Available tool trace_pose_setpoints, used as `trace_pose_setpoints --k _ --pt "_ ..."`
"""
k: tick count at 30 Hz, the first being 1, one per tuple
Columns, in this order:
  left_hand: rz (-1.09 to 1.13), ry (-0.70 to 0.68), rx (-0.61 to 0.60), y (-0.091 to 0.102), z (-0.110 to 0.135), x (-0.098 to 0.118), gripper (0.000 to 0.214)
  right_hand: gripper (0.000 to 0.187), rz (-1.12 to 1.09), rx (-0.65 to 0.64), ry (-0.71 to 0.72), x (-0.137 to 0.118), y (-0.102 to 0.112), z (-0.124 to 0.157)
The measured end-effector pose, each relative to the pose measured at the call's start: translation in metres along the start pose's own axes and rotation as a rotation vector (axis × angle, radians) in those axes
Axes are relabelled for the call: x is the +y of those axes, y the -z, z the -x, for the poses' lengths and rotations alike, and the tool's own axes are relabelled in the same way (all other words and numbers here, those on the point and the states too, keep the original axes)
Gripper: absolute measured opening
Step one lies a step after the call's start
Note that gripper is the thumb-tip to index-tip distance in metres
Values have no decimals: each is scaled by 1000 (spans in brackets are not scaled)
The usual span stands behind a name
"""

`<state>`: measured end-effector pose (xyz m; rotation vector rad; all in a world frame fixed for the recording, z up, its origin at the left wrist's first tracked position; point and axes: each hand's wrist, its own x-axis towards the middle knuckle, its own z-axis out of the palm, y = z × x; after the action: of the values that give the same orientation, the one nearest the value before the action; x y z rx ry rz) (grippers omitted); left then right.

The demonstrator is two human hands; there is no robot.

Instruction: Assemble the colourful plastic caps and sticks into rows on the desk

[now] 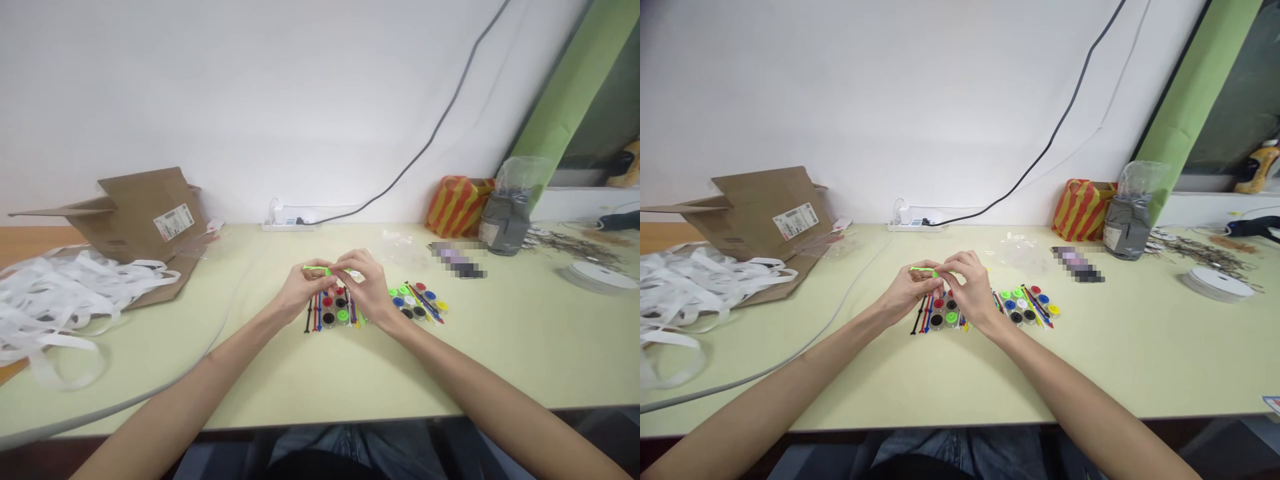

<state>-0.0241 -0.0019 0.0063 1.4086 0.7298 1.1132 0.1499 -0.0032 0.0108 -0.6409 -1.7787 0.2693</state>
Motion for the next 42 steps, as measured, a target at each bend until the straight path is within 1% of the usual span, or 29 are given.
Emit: trace_pose_setpoints --k 5,9,15,17,22,24,26,28,30,33,36,38,40,42 --pt "-58 18 9 1 0 -1 38 23 -7 -10 -21 5 1 1" --pt "-88 5 3 1 0 1 38 22 -16 -5 -59 7 1 0" --pt "35 5 -4 -2 0 1 32 23 -44 -5 -80 8 0 -2" --pt "77 2 -3 -1 -1 0 33 23 -50 -8 -78 8 0 -2" --pt "63 17 16 0 -2 -2 30 19 -36 -52 -81 8 1 -1" --pt "47 21 27 0 -2 -1 28 15 -31 -48 -100 7 1 -1" --pt "36 12 46 1 -3 1 26 10 -43 -9 -133 5 0 0" --pt "15 -12 83 3 -4 3 24 11 -55 26 -162 3 0 0" --pt "-21 -41 138 6 -5 5 23 13 -35 29 -161 2 -1 1" --pt "-139 -59 172 10 -6 7 25 16 38 -9 -111 2 -2 2" --pt "-240 -70 134 9 -5 7 28 11 102 -76 -69 2 -3 1" --pt "-236 -81 113 6 -4 7 32 10 131 -107 -73 3 -2 -2" --pt "-197 -96 101 2 -3 6 38 11 149 -92 -92 9 1 -5" --pt "-170 -122 114 1 -4 6 42 11 175 -41 -131 21 7 -9"
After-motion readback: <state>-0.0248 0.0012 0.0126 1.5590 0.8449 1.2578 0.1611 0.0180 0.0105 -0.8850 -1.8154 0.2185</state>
